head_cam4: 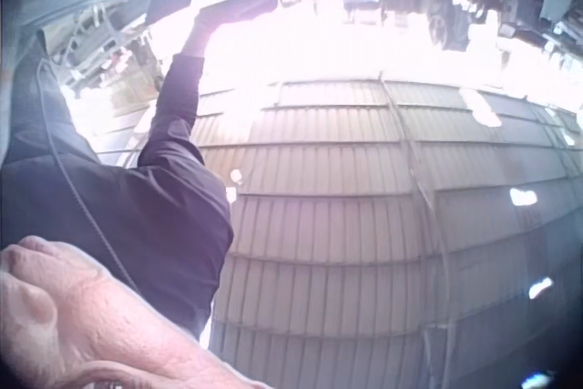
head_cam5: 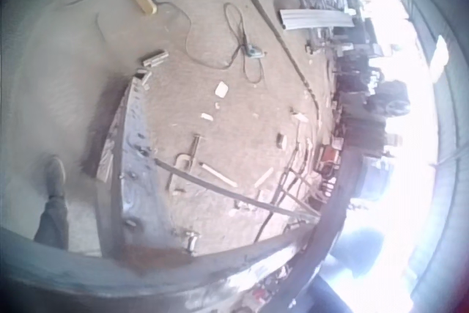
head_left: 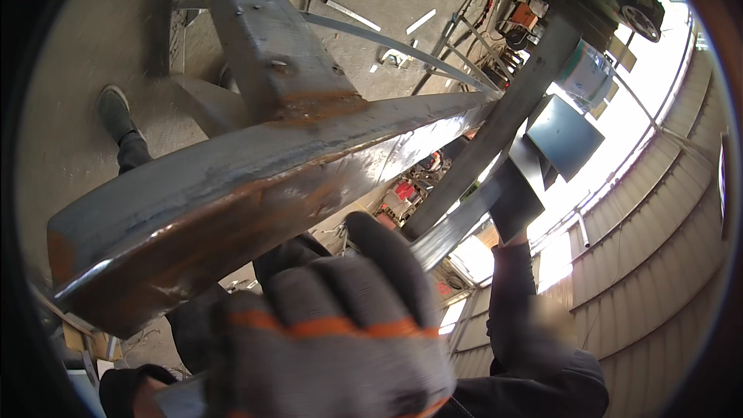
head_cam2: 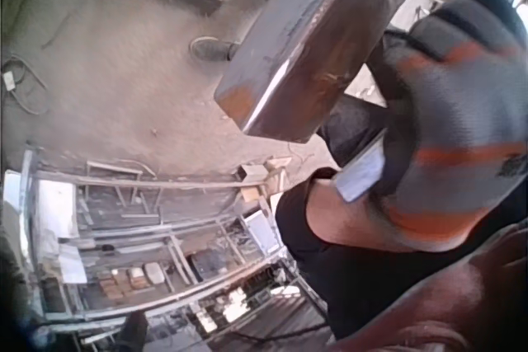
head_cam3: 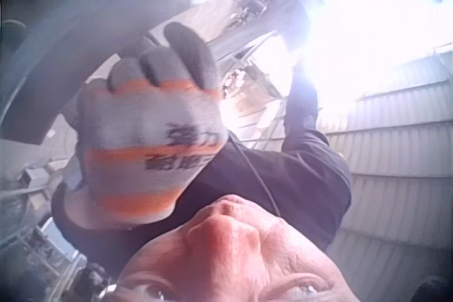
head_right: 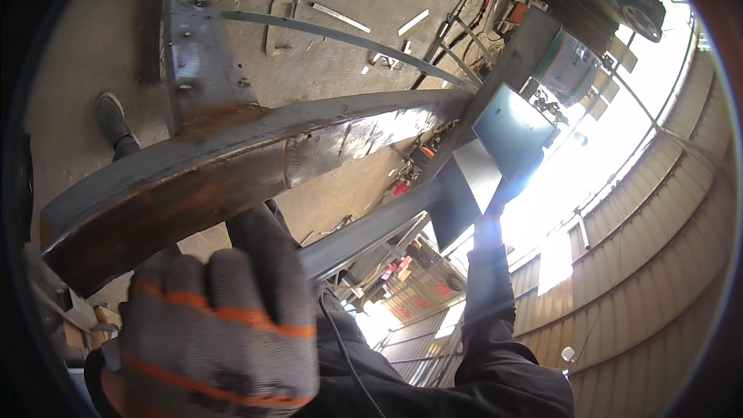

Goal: The person aligns metal frame pieces on a workbench, inserts screws into pre-drilled holes, and uses a cordless drill to fasten them. They repeatedly reposition the frame, pick up screws, and drill at multiple points to assemble the structure.

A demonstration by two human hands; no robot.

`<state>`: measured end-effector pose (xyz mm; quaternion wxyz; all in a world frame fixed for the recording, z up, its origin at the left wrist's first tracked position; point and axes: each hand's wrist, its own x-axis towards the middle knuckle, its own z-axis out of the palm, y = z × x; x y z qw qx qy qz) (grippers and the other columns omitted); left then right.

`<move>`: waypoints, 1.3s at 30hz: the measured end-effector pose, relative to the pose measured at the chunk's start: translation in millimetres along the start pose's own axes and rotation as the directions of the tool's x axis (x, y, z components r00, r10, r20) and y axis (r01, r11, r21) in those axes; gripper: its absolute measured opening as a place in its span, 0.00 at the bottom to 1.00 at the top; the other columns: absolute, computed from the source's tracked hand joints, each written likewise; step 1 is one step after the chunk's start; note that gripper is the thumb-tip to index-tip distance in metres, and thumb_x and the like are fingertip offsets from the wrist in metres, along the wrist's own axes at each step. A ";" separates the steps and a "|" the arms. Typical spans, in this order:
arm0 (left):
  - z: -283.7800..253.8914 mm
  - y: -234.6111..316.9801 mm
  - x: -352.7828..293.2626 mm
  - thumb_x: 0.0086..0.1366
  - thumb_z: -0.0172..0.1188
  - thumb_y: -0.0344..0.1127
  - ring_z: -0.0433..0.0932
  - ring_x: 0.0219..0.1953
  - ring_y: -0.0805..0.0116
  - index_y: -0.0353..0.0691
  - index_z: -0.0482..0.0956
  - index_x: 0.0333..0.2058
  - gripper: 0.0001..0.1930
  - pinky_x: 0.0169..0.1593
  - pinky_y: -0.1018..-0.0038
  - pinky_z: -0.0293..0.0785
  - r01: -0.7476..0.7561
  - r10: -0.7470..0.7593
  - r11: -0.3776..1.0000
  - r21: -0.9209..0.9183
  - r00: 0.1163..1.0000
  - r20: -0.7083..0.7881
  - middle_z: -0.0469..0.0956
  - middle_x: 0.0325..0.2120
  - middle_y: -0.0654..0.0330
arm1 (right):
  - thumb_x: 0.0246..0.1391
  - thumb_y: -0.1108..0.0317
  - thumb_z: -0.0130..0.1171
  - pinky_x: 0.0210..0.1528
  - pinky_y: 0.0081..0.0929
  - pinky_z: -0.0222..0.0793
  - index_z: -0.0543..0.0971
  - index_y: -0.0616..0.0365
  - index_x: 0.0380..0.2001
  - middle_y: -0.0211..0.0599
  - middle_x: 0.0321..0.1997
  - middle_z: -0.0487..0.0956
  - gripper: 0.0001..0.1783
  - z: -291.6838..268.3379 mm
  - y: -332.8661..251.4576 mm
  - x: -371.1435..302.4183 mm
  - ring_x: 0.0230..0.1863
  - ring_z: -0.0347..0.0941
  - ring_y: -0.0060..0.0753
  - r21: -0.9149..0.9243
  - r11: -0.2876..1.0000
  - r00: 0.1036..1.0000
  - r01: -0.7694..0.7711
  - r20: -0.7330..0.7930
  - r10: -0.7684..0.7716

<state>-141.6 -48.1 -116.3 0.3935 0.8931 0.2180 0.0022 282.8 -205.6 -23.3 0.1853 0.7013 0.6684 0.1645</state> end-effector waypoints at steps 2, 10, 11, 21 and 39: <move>-2.9 3.8 4.5 0.70 0.70 0.41 0.83 0.35 0.54 0.29 0.84 0.57 0.24 0.41 0.56 0.81 -0.003 0.003 1.000 0.009 1.000 -0.004 0.85 0.35 0.51 | 0.79 0.71 0.53 0.58 0.33 0.78 0.85 0.62 0.55 0.40 0.55 0.84 0.13 -2.6 -0.9 -2.1 0.54 0.82 0.34 -0.003 1.000 1.000 0.003 0.004 -0.003; -0.4 6.6 22.1 0.69 0.70 0.40 0.83 0.32 0.56 0.28 0.84 0.56 0.23 0.38 0.57 0.80 -0.003 0.003 1.000 0.010 1.000 0.025 0.84 0.32 0.51 | 0.79 0.71 0.53 0.58 0.33 0.78 0.84 0.62 0.55 0.40 0.54 0.84 0.13 -5.1 0.9 -7.7 0.54 0.82 0.35 -0.025 1.000 1.000 0.012 0.000 -0.012; 0.4 7.2 23.2 0.69 0.70 0.40 0.83 0.32 0.56 0.28 0.84 0.56 0.23 0.38 0.58 0.80 0.007 -0.007 1.000 0.003 0.999 0.047 0.84 0.32 0.51 | 0.79 0.71 0.53 0.58 0.34 0.78 0.84 0.62 0.55 0.40 0.54 0.84 0.13 -5.4 1.5 -8.1 0.54 0.82 0.35 -0.026 0.999 1.000 0.020 0.000 -0.020; 16.1 9.1 31.0 0.68 0.70 0.39 0.83 0.30 0.58 0.28 0.85 0.54 0.22 0.35 0.59 0.79 0.008 -0.008 1.000 0.002 1.000 0.022 0.84 0.30 0.51 | 0.79 0.71 0.52 0.57 0.34 0.78 0.84 0.62 0.55 0.40 0.54 0.83 0.13 -5.9 1.4 -2.9 0.53 0.82 0.35 -0.031 0.998 0.999 0.053 0.003 -0.053; 44.4 -0.7 -0.2 0.67 0.69 0.37 0.82 0.29 0.61 0.29 0.87 0.52 0.20 0.32 0.62 0.76 0.012 0.006 0.999 0.049 0.933 -0.359 0.83 0.28 0.51 | 0.80 0.70 0.51 0.56 0.35 0.78 0.83 0.63 0.55 0.41 0.53 0.83 0.13 -13.6 8.2 -2.3 0.52 0.81 0.36 -0.050 0.992 0.992 0.113 -0.042 -0.115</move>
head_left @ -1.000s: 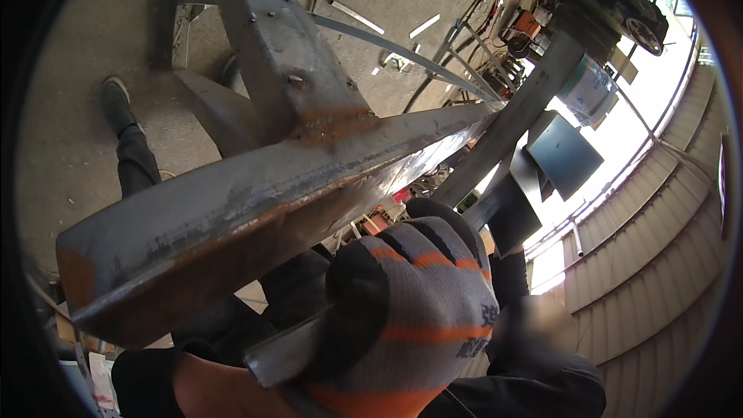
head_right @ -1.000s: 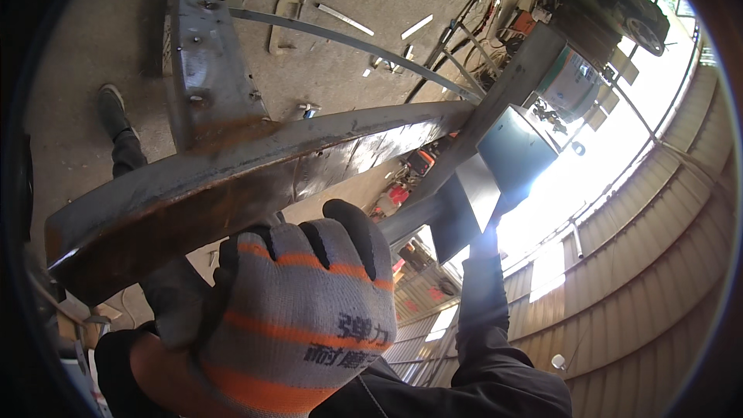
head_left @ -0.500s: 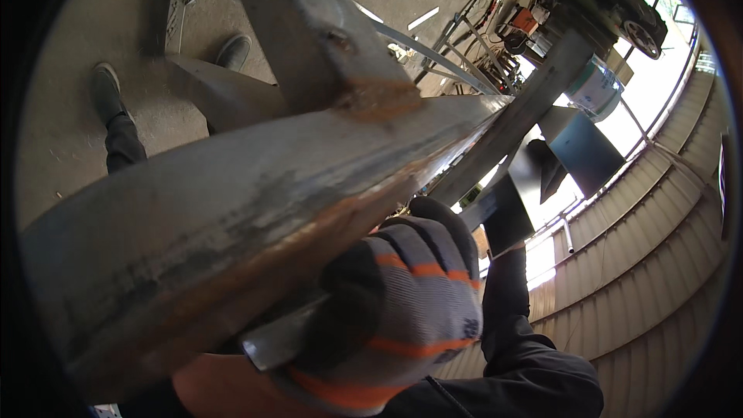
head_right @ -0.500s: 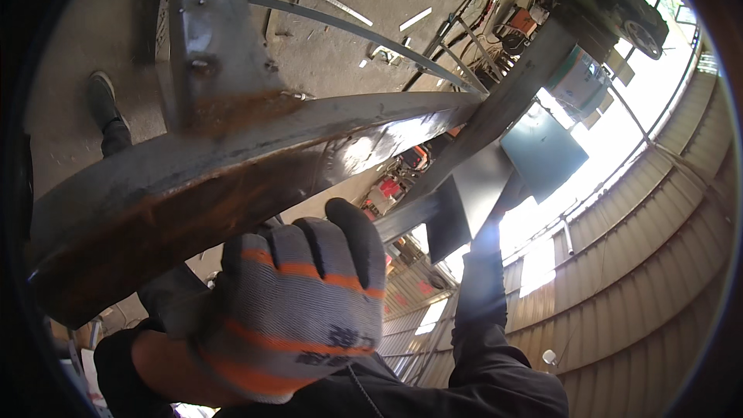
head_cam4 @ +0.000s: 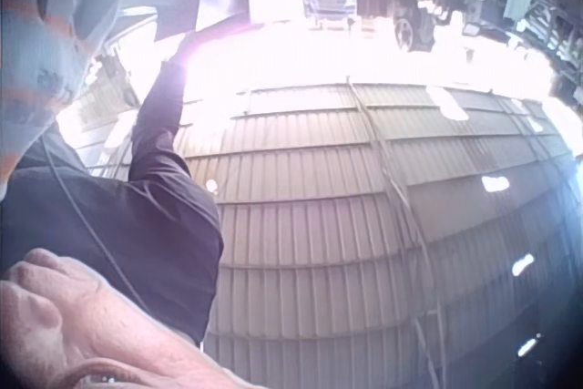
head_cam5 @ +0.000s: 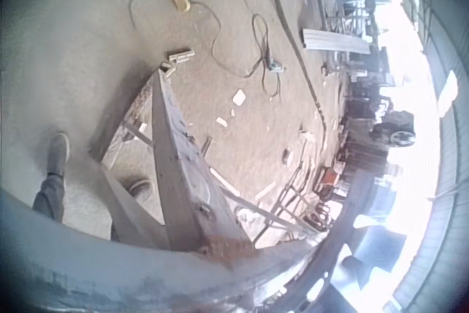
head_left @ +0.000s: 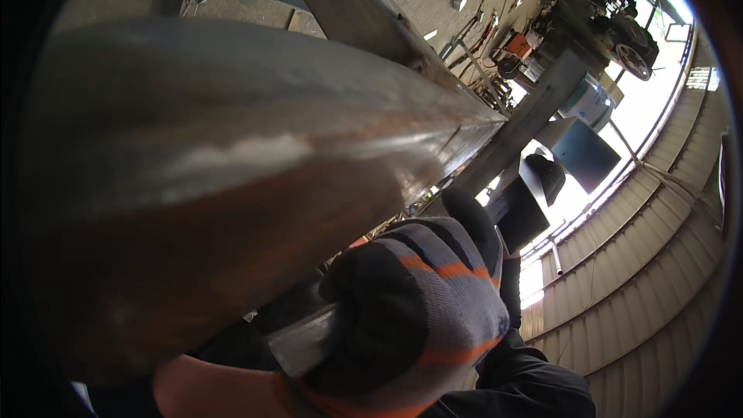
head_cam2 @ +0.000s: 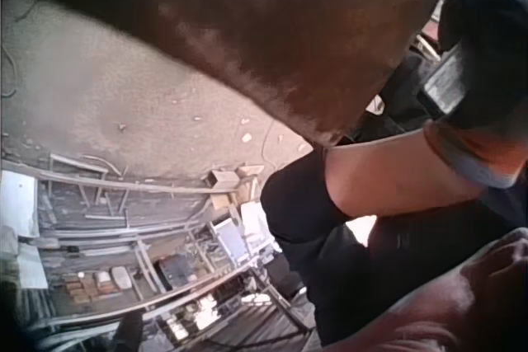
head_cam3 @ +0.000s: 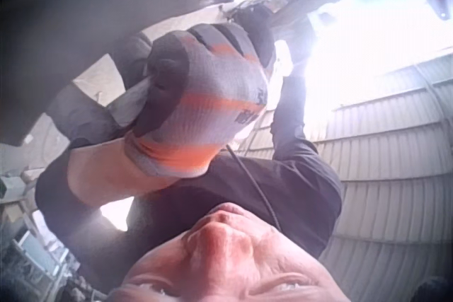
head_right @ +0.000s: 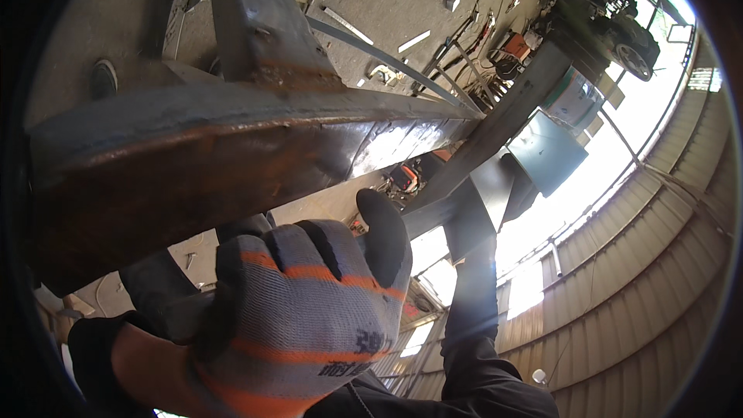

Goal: The person aligns metal frame pieces on a workbench, inserts screws into pre-drilled holes, and uses a cordless drill to fasten them. They repeatedly reposition the frame, pick up screws, and drill at multiple points to assemble the structure.

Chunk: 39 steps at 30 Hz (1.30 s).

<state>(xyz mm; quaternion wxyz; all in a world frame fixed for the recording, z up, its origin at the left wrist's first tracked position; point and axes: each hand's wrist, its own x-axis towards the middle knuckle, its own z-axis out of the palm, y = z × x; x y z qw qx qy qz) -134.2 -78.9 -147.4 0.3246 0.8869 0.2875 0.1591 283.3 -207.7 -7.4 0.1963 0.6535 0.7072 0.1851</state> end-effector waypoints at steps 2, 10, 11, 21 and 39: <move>-0.1 2.9 2.4 0.67 0.69 0.37 0.82 0.29 0.61 0.29 0.87 0.52 0.20 0.32 0.62 0.76 -0.009 0.009 1.000 0.003 1.000 -0.005 0.83 0.28 0.51 | 0.80 0.70 0.51 0.56 0.36 0.78 0.83 0.63 0.55 0.41 0.52 0.83 0.13 0.8 -0.1 -0.5 0.52 0.81 0.36 -0.009 1.000 1.000 0.006 -0.006 -0.006; 5.9 1.5 3.3 0.66 0.69 0.36 0.81 0.28 0.63 0.29 0.87 0.51 0.19 0.31 0.63 0.74 -0.019 0.019 1.000 0.007 1.000 -0.005 0.83 0.27 0.51 | 0.80 0.70 0.50 0.55 0.36 0.78 0.83 0.63 0.55 0.41 0.52 0.82 0.14 2.7 -4.3 -14.4 0.52 0.81 0.37 -0.023 1.000 1.000 -0.004 -0.017 0.004; 7.3 1.0 2.9 0.66 0.69 0.36 0.81 0.28 0.63 0.29 0.88 0.51 0.19 0.31 0.63 0.74 -0.023 0.023 1.000 0.008 1.000 -0.003 0.82 0.27 0.51 | 0.80 0.70 0.50 0.55 0.36 0.78 0.83 0.63 0.55 0.41 0.52 0.82 0.14 4.8 -4.5 -14.9 0.52 0.81 0.37 -0.027 1.000 1.000 -0.002 -0.012 0.002; 12.8 -1.3 -0.5 0.65 0.68 0.35 0.81 0.27 0.65 0.30 0.88 0.49 0.18 0.29 0.65 0.73 -0.028 0.028 0.999 0.022 0.999 -0.017 0.82 0.26 0.51 | 0.80 0.70 0.49 0.55 0.37 0.77 0.82 0.63 0.55 0.42 0.51 0.82 0.14 17.5 -3.2 -14.4 0.51 0.81 0.37 -0.008 1.000 1.000 -0.016 -0.013 0.016; -38.9 37.7 51.9 0.65 0.76 0.41 0.83 0.32 0.51 0.39 0.89 0.52 0.20 0.37 0.56 0.78 -0.033 0.032 0.991 0.126 0.999 0.011 0.83 0.33 0.53 | 0.74 0.76 0.61 0.50 0.28 0.83 0.84 0.66 0.56 0.39 0.44 0.90 0.12 32.9 48.0 2.9 0.44 0.87 0.28 0.922 -0.301 0.690 -0.244 0.383 0.614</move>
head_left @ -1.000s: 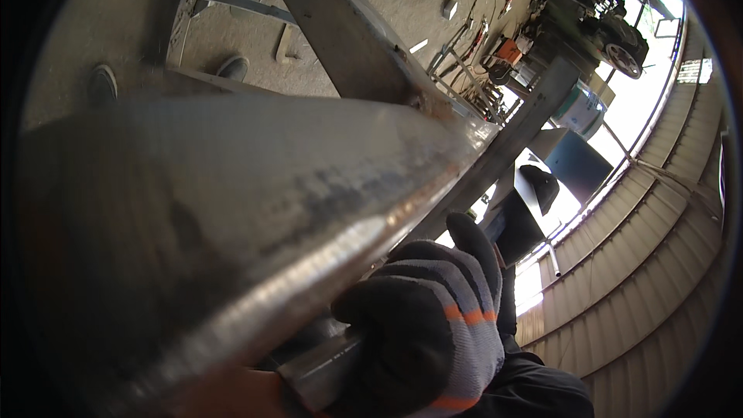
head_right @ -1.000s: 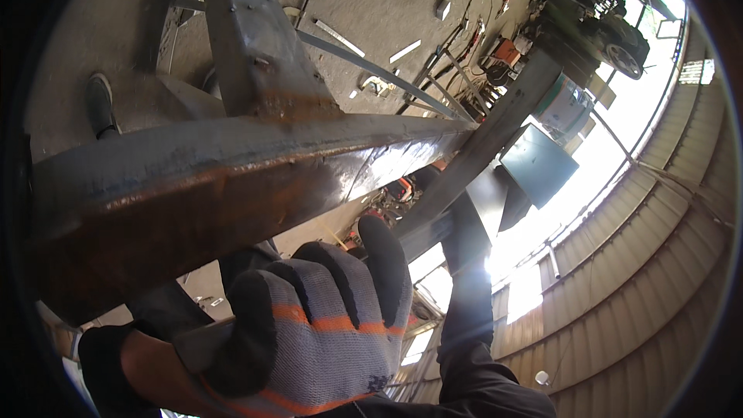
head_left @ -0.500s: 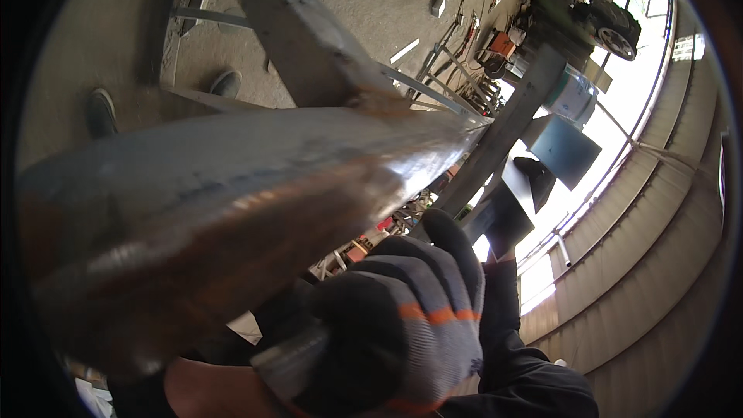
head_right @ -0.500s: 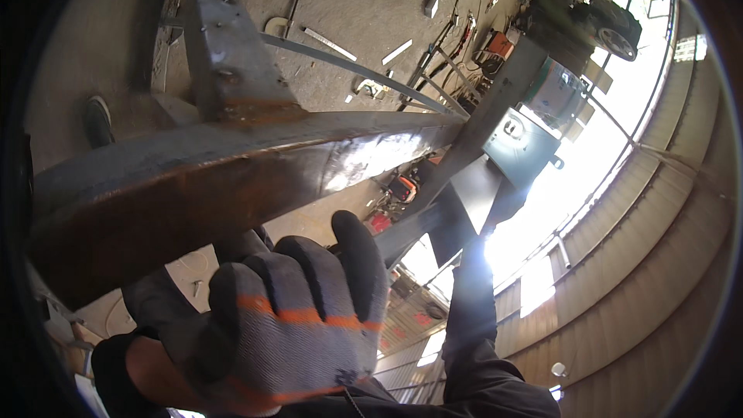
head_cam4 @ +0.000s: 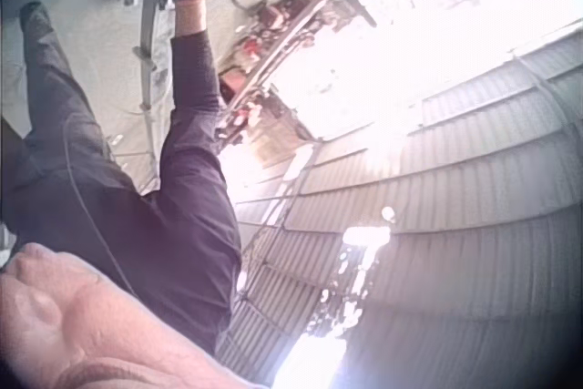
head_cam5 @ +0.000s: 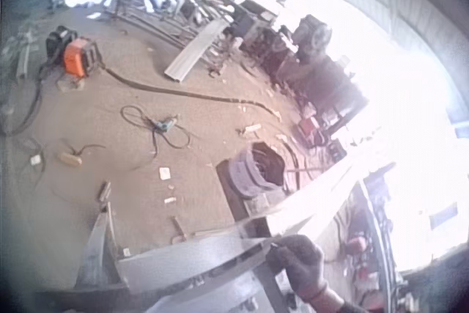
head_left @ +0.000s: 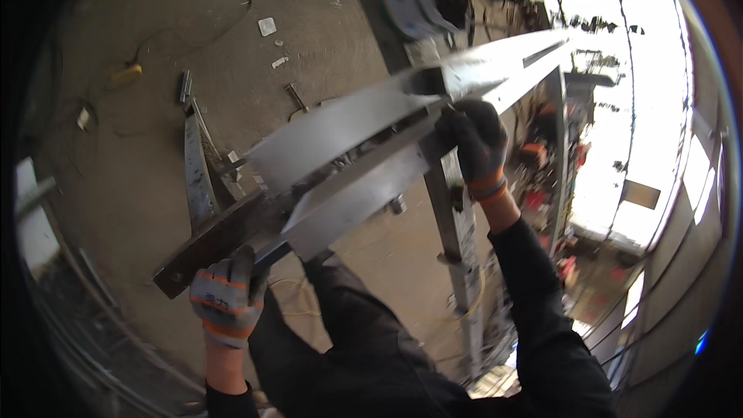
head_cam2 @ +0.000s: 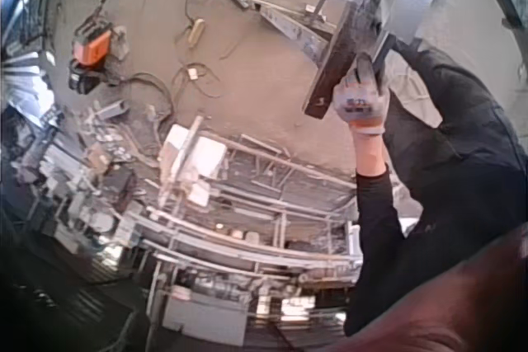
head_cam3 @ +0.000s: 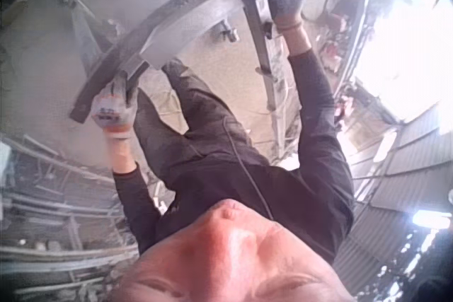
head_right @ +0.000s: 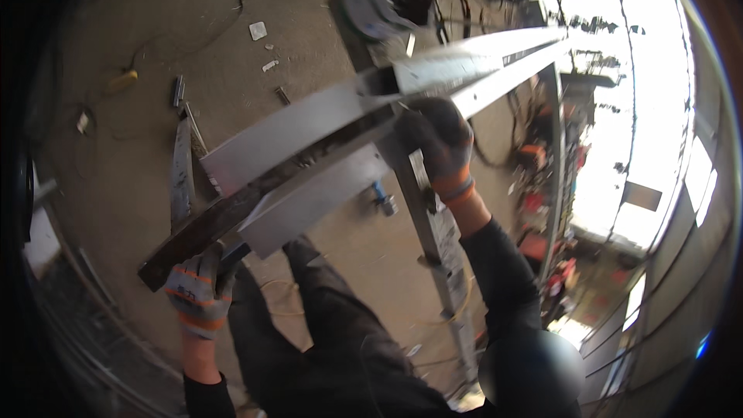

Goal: The person aligns metal frame pieces on a workbench, inserts screws into pre-drilled holes, and uses a cordless drill to fasten them. They repeatedly reposition the frame, pick up screws, and drill at multiple points to assemble the structure.

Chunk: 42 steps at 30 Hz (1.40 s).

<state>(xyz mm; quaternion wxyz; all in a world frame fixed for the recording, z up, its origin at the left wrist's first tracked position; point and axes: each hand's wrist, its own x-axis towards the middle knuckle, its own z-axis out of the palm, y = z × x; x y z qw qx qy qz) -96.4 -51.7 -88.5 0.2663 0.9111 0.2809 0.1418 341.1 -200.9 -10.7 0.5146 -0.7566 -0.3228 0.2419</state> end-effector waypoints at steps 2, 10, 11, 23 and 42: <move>-0.8 2.2 4.0 0.66 0.76 0.45 0.83 0.31 0.50 0.39 0.89 0.53 0.21 0.37 0.57 0.78 -0.067 0.068 0.998 0.021 0.997 -0.030 0.84 0.33 0.53 | 0.74 0.75 0.63 0.52 0.29 0.84 0.85 0.66 0.55 0.38 0.46 0.91 0.12 -16.9 -3.4 -1.8 0.45 0.87 0.28 0.110 0.993 0.999 -0.034 0.011 0.033; 8.3 -2.4 9.4 0.63 0.76 0.35 0.86 0.32 0.43 0.31 0.89 0.49 0.19 0.38 0.54 0.81 0.035 -0.028 0.998 -0.056 0.991 0.130 0.87 0.33 0.46 | 0.57 0.81 0.77 0.48 0.32 0.84 0.87 0.60 0.52 0.37 0.47 0.90 0.19 -60.4 6.4 -13.7 0.44 0.87 0.34 -0.119 0.966 0.971 0.229 0.097 -0.219; 9.3 -3.6 9.7 0.62 0.76 0.34 0.86 0.32 0.42 0.30 0.89 0.49 0.18 0.38 0.54 0.82 0.050 -0.042 0.998 -0.047 0.988 0.146 0.87 0.33 0.45 | 0.57 0.81 0.77 0.48 0.33 0.84 0.87 0.59 0.51 0.38 0.46 0.89 0.19 -62.0 8.4 -9.9 0.44 0.88 0.36 -0.104 0.962 0.963 0.253 0.121 -0.240; 0.4 -3.4 26.0 0.60 0.75 0.34 0.89 0.36 0.42 0.32 0.90 0.45 0.16 0.42 0.52 0.85 0.119 -0.092 0.980 -0.162 0.982 0.163 0.90 0.37 0.48 | 0.54 0.68 0.75 0.59 0.45 0.76 0.86 0.48 0.45 0.36 0.42 0.84 0.14 -58.3 -35.0 12.6 0.46 0.82 0.45 -0.707 0.358 0.791 0.609 0.577 -0.205; -11.0 -4.1 29.8 0.65 0.76 0.32 0.89 0.44 0.37 0.31 0.87 0.53 0.19 0.49 0.51 0.85 0.122 -0.087 0.982 -0.144 0.970 0.226 0.89 0.44 0.42 | 0.61 0.74 0.77 0.49 0.36 0.87 0.91 0.56 0.49 0.39 0.45 0.92 0.13 -23.3 -25.7 34.5 0.44 0.89 0.42 -0.155 0.932 0.862 0.329 0.452 -0.229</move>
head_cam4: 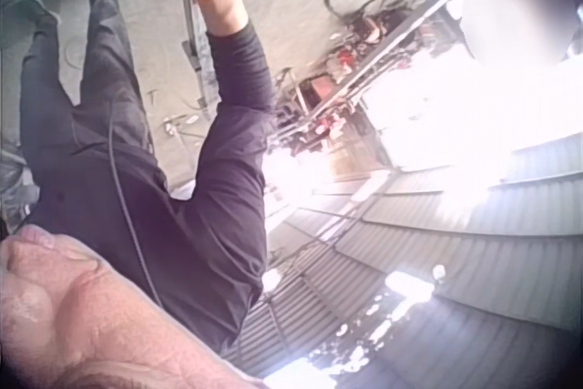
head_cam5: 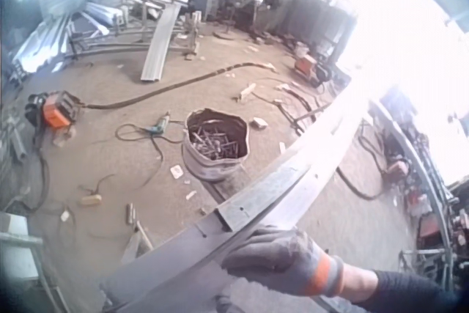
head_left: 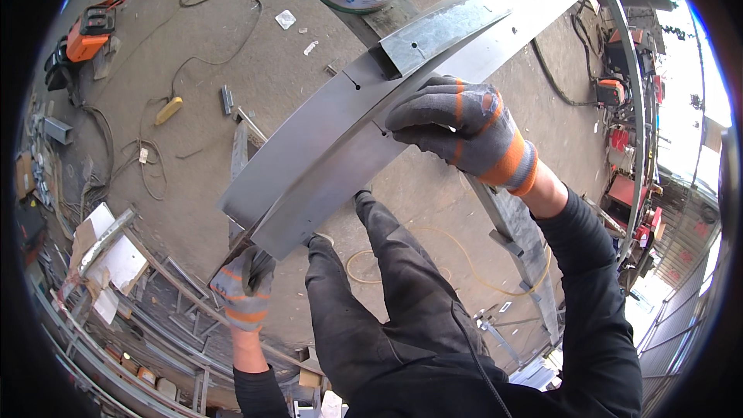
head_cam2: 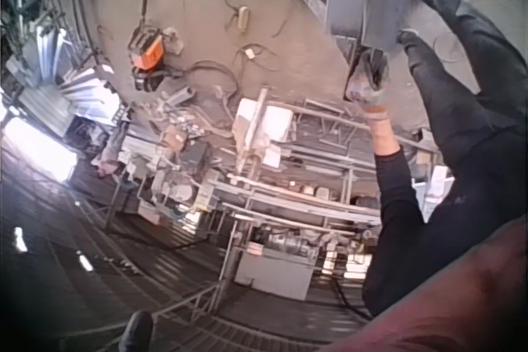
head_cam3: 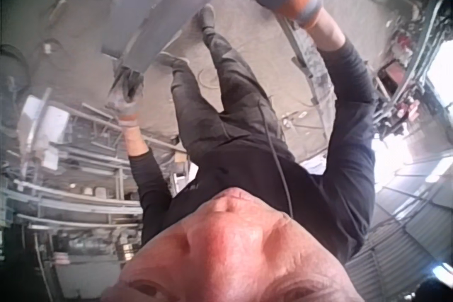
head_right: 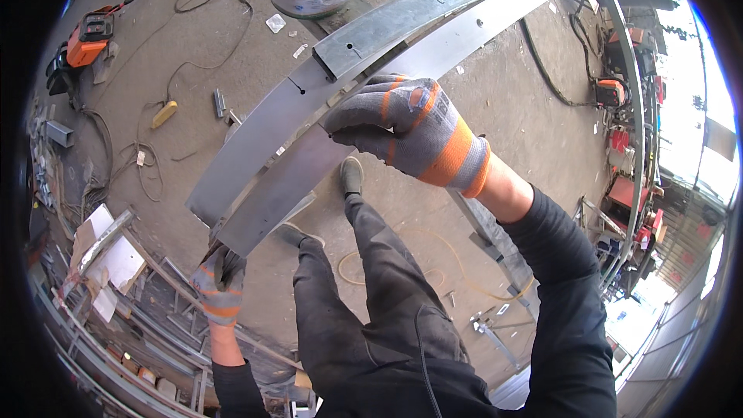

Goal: The person aligns metal frame pieces on a workbench, inserts screws into pre-drilled holes, and uses a cordless drill to fasten them. They repeatedly reposition the frame, pick up screws, and drill at multiple points to assemble the structure.

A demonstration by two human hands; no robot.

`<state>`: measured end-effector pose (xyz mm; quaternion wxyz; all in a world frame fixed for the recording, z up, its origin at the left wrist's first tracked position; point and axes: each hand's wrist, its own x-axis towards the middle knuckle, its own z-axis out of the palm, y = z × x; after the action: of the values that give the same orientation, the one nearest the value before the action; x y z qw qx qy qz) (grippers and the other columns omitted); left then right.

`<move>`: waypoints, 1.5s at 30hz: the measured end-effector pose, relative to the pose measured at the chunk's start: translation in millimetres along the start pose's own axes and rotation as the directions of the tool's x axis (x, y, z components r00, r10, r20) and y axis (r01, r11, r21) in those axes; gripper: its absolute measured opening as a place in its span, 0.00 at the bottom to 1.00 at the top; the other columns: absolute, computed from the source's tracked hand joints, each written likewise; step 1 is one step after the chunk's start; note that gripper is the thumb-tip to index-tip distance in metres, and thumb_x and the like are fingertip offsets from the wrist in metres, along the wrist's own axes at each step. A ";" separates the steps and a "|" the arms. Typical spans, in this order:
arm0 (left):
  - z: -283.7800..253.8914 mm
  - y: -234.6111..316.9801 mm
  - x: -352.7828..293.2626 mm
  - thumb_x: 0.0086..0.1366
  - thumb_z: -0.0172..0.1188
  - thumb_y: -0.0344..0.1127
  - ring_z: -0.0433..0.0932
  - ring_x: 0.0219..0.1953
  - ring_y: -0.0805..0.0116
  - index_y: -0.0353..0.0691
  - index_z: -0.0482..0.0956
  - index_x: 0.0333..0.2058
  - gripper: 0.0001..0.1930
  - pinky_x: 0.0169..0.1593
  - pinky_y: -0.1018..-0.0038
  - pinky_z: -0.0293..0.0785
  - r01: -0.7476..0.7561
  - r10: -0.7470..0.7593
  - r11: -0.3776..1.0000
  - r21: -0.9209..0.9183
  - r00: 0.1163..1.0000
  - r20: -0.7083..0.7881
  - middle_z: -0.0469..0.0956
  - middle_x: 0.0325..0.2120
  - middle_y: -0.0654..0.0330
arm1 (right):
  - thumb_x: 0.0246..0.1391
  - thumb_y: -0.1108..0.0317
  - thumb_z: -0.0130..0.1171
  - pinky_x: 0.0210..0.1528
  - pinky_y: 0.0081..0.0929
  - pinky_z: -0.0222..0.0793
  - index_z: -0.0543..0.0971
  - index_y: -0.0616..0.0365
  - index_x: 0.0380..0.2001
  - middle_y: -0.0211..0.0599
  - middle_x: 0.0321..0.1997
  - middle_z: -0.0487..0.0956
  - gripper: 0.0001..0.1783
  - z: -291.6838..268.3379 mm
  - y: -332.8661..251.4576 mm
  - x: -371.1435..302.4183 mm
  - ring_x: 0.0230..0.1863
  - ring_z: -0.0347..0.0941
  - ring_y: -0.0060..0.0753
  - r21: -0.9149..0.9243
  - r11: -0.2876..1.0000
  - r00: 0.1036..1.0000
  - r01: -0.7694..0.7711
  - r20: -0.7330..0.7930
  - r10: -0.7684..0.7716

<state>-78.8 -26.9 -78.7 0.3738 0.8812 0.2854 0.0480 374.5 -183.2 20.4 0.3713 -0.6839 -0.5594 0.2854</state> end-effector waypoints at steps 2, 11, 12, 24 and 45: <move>-0.9 0.9 0.7 0.66 0.76 0.32 0.89 0.44 0.37 0.31 0.88 0.52 0.18 0.48 0.51 0.85 0.009 -0.009 1.000 0.001 1.000 -0.009 0.89 0.44 0.42 | 0.62 0.73 0.77 0.48 0.35 0.87 0.92 0.56 0.49 0.40 0.45 0.92 0.12 1.4 1.3 1.6 0.43 0.89 0.42 0.005 1.000 1.000 -0.017 0.010 0.017; -0.2 0.9 2.0 0.64 0.77 0.34 0.89 0.42 0.37 0.32 0.89 0.48 0.17 0.47 0.51 0.85 0.060 -0.061 0.997 -0.038 0.998 -0.012 0.90 0.42 0.44 | 0.61 0.72 0.76 0.53 0.38 0.85 0.92 0.55 0.50 0.41 0.46 0.91 0.14 0.1 -1.1 9.5 0.47 0.87 0.46 -0.108 0.993 0.997 0.045 0.071 -0.037; 0.2 0.8 2.3 0.64 0.76 0.34 0.89 0.42 0.37 0.31 0.89 0.48 0.17 0.47 0.52 0.85 0.054 -0.055 0.998 -0.038 0.998 -0.017 0.90 0.42 0.44 | 0.61 0.71 0.76 0.54 0.39 0.85 0.92 0.55 0.51 0.41 0.46 0.91 0.15 -0.8 -2.2 12.0 0.48 0.87 0.47 -0.114 0.992 0.995 0.054 0.091 -0.044; -3.5 1.3 3.8 0.63 0.75 0.31 0.89 0.40 0.41 0.30 0.88 0.50 0.18 0.48 0.55 0.85 0.014 -0.016 0.999 -0.037 0.998 -0.057 0.90 0.42 0.44 | 0.57 0.74 0.75 0.54 0.41 0.81 0.87 0.53 0.44 0.36 0.44 0.87 0.12 6.3 -12.4 19.3 0.49 0.83 0.48 -0.312 0.920 0.959 0.235 0.231 -0.167; -7.2 2.5 3.4 0.62 0.76 0.29 0.89 0.40 0.43 0.34 0.88 0.48 0.16 0.48 0.56 0.85 0.048 -0.052 0.995 -0.088 0.998 -0.045 0.90 0.40 0.47 | 0.66 0.68 0.74 0.44 0.35 0.83 0.91 0.56 0.45 0.40 0.35 0.89 0.07 -3.5 -36.8 48.6 0.36 0.87 0.41 -0.349 0.927 0.912 -0.135 0.321 0.254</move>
<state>-77.0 -22.0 -72.2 0.4058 0.8554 0.3137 0.0719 367.2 -132.8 54.0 0.1159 -0.7237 -0.5847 0.3477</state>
